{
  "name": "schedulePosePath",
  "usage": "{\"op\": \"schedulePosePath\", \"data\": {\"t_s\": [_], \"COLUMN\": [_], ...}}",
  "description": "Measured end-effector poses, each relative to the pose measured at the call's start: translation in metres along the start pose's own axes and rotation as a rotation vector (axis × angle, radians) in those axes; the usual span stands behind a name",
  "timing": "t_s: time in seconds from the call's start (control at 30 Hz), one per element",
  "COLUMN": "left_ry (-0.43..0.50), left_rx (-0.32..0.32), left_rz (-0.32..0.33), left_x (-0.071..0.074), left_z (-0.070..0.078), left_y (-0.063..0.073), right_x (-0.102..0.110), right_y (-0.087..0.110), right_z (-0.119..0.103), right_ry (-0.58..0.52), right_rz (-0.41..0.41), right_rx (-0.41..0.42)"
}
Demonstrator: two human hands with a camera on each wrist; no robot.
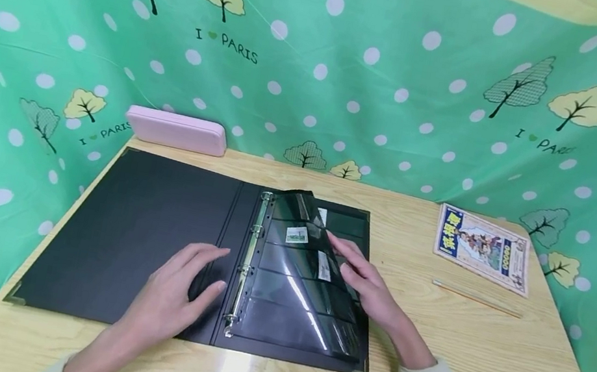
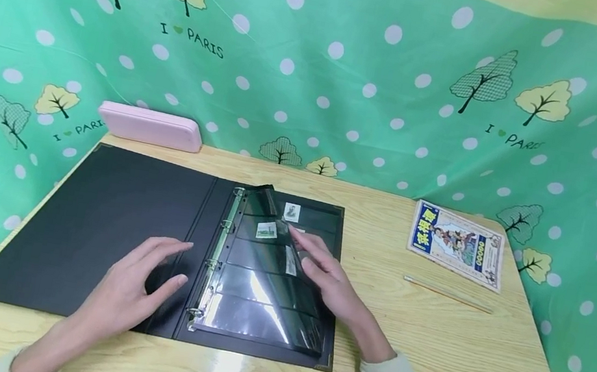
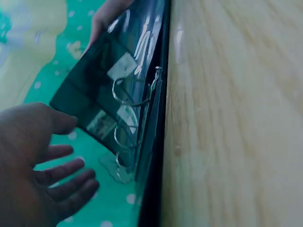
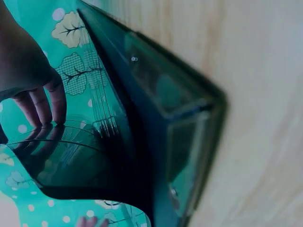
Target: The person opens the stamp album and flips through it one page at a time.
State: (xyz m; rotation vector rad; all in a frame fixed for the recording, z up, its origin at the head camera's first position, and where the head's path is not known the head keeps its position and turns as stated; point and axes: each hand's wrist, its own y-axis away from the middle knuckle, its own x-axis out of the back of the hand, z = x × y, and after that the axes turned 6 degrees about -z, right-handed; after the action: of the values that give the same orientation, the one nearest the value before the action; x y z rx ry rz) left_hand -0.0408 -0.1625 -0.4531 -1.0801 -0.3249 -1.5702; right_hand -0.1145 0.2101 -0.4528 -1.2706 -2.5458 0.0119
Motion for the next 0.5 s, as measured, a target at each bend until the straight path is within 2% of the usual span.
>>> {"op": "schedulePosePath", "data": {"t_s": [0.1,0.2,0.3,0.37,0.43,0.5], "left_ry": [0.067,0.163,0.323,0.447,0.574,0.666], "left_rx": [-0.043,-0.049,-0.015,0.027,0.051,0.067], "left_rz": [-0.023,-0.11,-0.232,-0.302,-0.342,-0.345], "left_x": [-0.002,-0.007,-0.016,-0.022,-0.028,-0.032], "left_z": [0.014,0.029,0.043,0.052,0.06,0.067], "left_y": [0.0,-0.001,-0.004,-0.007,-0.011,-0.015], "right_x": [-0.002,-0.005,-0.012,-0.02,-0.028,-0.037], "right_y": [-0.001,-0.001,0.0,-0.001,-0.001,-0.001], "right_z": [-0.004,-0.009,-0.013,-0.016,-0.018,-0.018], "right_ry": [-0.015,-0.057,-0.089,-0.062,-0.008,0.045], "right_rz": [0.028,0.06,0.061,0.038,0.006,-0.026], "right_rx": [-0.044,-0.069,-0.066,-0.04,-0.018,0.008]}}
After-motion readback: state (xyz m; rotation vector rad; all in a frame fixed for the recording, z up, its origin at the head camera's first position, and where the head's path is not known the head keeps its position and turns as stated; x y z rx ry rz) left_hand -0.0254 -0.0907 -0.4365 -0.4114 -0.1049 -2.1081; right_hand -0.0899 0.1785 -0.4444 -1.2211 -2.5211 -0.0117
